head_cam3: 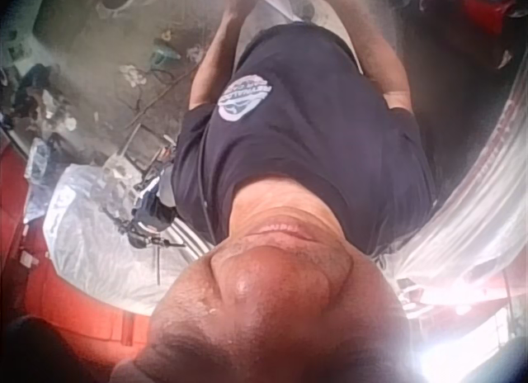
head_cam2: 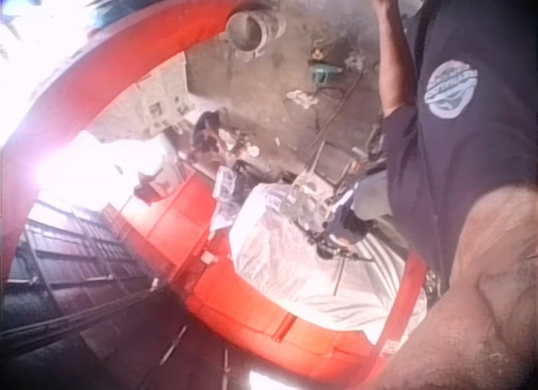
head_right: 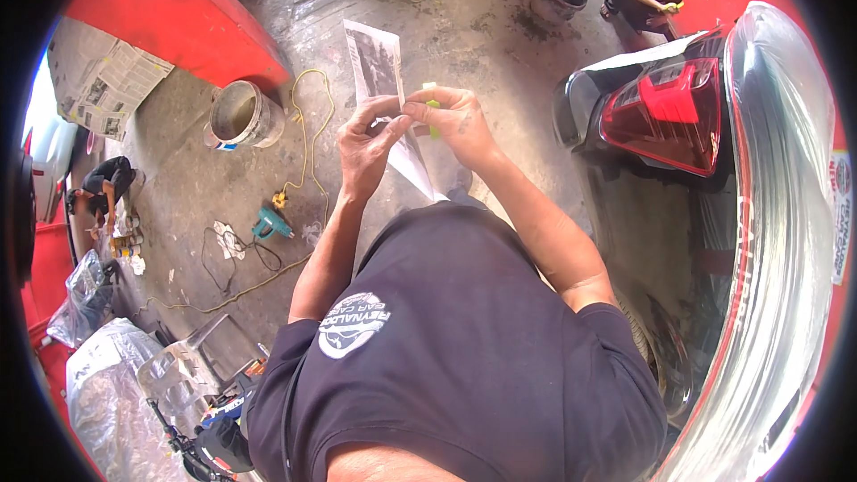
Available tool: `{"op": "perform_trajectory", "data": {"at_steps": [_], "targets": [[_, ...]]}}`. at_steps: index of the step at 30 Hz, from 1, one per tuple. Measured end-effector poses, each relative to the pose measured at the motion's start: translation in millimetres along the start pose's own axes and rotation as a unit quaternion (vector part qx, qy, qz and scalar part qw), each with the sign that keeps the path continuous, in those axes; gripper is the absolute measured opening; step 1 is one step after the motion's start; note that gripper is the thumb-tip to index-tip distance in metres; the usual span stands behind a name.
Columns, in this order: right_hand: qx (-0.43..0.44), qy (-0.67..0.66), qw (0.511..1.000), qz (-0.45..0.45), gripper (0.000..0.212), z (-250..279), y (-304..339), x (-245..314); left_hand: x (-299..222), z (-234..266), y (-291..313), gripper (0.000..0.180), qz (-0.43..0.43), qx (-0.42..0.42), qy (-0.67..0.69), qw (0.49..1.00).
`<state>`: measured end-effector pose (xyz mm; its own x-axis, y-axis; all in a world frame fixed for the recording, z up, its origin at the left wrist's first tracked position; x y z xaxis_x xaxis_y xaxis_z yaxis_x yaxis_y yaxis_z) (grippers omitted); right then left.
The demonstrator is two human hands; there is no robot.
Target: The person covers parts of a car with newspaper and secures them using masking tape. They handle newspaper sheets and tape rolls to mask the vehicle's body panels and rear bumper area.
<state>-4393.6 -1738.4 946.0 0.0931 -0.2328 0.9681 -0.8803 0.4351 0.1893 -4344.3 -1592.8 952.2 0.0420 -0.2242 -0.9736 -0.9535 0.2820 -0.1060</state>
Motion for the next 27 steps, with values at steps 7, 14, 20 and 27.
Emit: {"op": "perform_trajectory", "data": {"at_steps": [7,14,20,27], "targets": [[0.001,0.017,1.0,0.001,0.024,3.9,-3.1,-8.2,4.5,-1.1,0.1,0.021,0.008,-0.02,0.001,1.0],[0.001,0.017,1.0,0.001,0.026,0.8,1.4,-4.7,18.4,0.3,-1.7,0.019,0.001,-0.046,-0.018,0.999],[-0.009,0.009,1.0,0.001,0.025,2.9,4.1,-5.8,20.8,-2.1,-2.0,0.02,-0.004,-0.051,-0.018,0.999],[-0.046,0.057,0.997,0.038,0.025,8.3,3.5,-8.6,26.7,-3.9,-3.8,0.02,-0.002,-0.045,-0.022,0.999]]}}
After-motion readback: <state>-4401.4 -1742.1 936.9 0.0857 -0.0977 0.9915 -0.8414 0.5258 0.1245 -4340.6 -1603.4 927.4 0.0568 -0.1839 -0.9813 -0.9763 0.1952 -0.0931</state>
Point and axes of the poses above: each hand's wrist, its own y-axis away from the middle knuckle, its own z-axis out of the back of the hand, x = y × z, the point moved 7 cm from there along -y, towards the middle knuckle, and after that the axes turned 12 degrees about -x, right-handed, at the moved point
